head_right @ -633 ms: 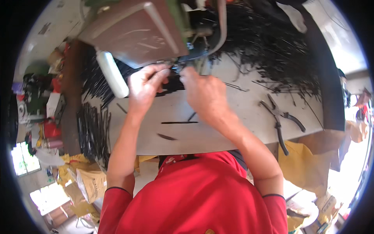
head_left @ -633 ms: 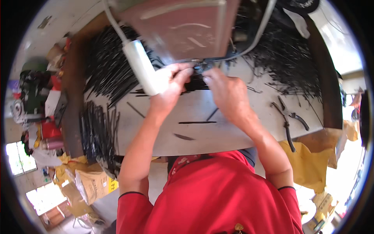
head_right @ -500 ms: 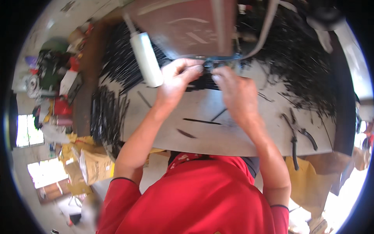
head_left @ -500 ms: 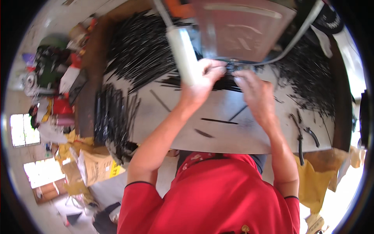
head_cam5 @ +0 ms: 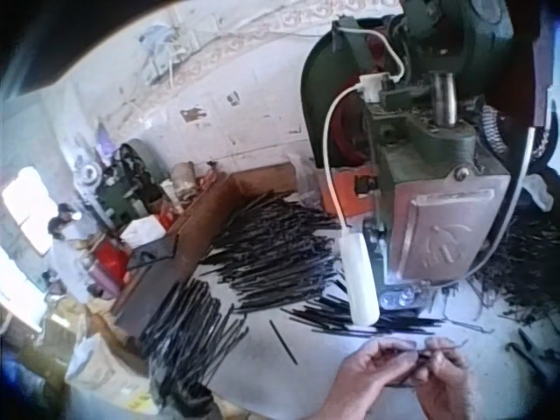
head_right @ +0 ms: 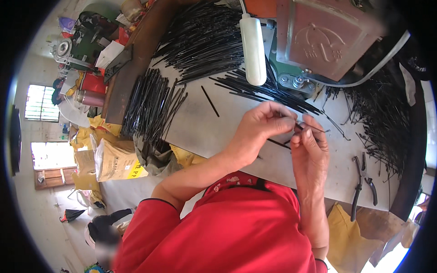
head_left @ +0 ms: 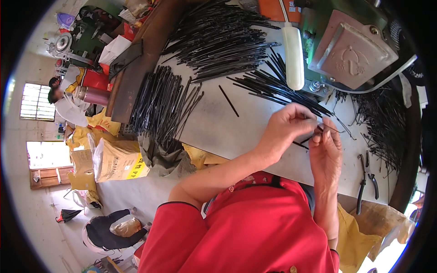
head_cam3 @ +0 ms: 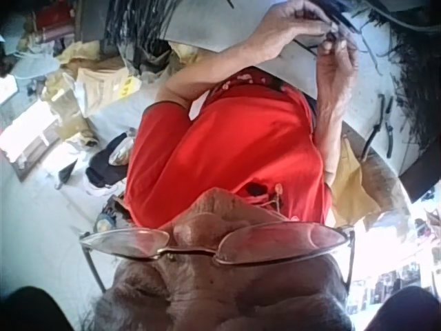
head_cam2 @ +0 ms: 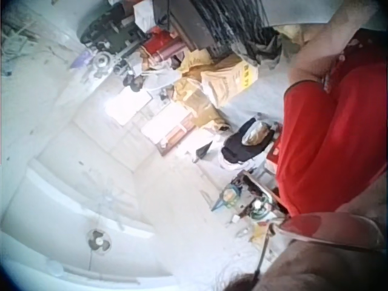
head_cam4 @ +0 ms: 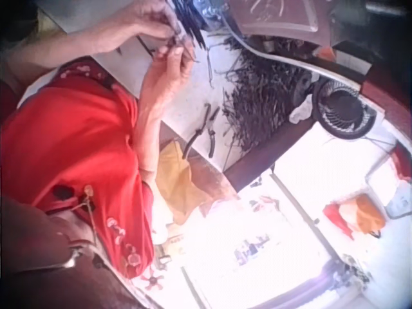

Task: The person repeatedly picks up thin black metal rods and bends them into U-shapes using a manual bending machine. They handle the rods one at a time, inserting them into the machine, operating the lever, and removing the bent pieces.

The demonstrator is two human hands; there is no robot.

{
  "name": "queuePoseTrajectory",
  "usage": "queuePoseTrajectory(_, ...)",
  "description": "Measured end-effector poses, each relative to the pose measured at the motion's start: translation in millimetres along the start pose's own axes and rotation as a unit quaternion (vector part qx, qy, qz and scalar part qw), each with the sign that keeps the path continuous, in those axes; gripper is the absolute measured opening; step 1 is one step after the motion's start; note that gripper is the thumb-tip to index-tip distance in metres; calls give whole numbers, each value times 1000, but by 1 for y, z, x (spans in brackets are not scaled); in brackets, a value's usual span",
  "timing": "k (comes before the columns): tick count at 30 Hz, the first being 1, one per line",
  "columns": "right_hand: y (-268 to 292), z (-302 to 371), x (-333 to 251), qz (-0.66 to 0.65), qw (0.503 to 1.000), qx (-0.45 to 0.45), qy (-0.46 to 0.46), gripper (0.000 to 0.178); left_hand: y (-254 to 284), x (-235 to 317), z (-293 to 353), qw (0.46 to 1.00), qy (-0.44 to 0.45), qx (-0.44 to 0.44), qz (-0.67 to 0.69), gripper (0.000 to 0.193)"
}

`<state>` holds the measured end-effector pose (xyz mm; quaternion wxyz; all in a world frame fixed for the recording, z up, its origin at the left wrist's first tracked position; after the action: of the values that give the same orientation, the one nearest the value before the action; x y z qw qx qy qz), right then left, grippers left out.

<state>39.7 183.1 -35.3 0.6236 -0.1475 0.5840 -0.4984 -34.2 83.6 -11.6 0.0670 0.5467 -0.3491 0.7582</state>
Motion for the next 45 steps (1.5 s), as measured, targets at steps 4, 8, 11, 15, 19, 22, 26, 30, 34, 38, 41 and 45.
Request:
queuePoseTrajectory(4, 13, 3, -6, -6, 1000, -26, 0, 4, 26, 47, 35, 915, -200, 37, -348, 30)
queuePoseTrajectory(8, 28, 18, -51, 212, 973, 46, 80, 8, 123, 116, 82, 627, -259, 230, -697, 47)
queuePoseTrajectory(11, -3, 42, -76, 501, 848, 65, 161, 30, 195, 125, 112, 498, -154, 320, -791, 54)
queuePoseTrajectory(15, -48, 62, -55, 761, 576, -43, 297, 63, 255, 115, 125, 409, -114, 332, -842, 47)
queuePoseTrajectory(19, -52, 59, -43, 749, 566, -100, 330, 36, 280, 134, 122, 369, -134, 328, -859, 41)
queuePoseTrajectory(22, -43, 49, -47, 726, 610, -82, 307, 10, 272, 148, 115, 407, -119, 344, -838, 43)
queuePoseTrajectory(26, -30, 38, -50, 707, 644, -57, 287, 9, 196, 155, 72, 549, -218, 298, -749, 31)
queuePoseTrajectory(30, -30, 30, -48, 687, 674, -54, 265, 11, 116, 132, 9, 641, -295, 205, -679, 10)
queuePoseTrajectory(34, -25, 27, -51, 675, 698, -34, 239, 12, 97, 117, -31, 577, -310, 165, -737, 7)
queuePoseTrajectory(38, -6, 21, -54, 646, 736, -3, 204, 13, 95, 111, -46, 531, -292, 149, -781, 6)
queuePoseTrajectory(41, -1, 15, -54, 619, 768, 14, 165, 13, 89, 107, -44, 509, -312, 135, -791, 10)
queuePoseTrajectory(45, 8, 10, -61, 588, 804, 51, 70, 18, 93, 114, -29, 520, -411, 148, -734, 19)
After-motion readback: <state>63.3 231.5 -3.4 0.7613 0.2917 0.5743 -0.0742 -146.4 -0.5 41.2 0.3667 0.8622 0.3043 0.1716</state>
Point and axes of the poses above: each hand's wrist, its own z-axis away from the middle knuckle, its own y-axis out of the back of the hand, x = y × z, the point moved 10 cm from there along -z, towards the middle knuckle, and after that the axes turned 1 degree about -y, right-handed, at the moved point
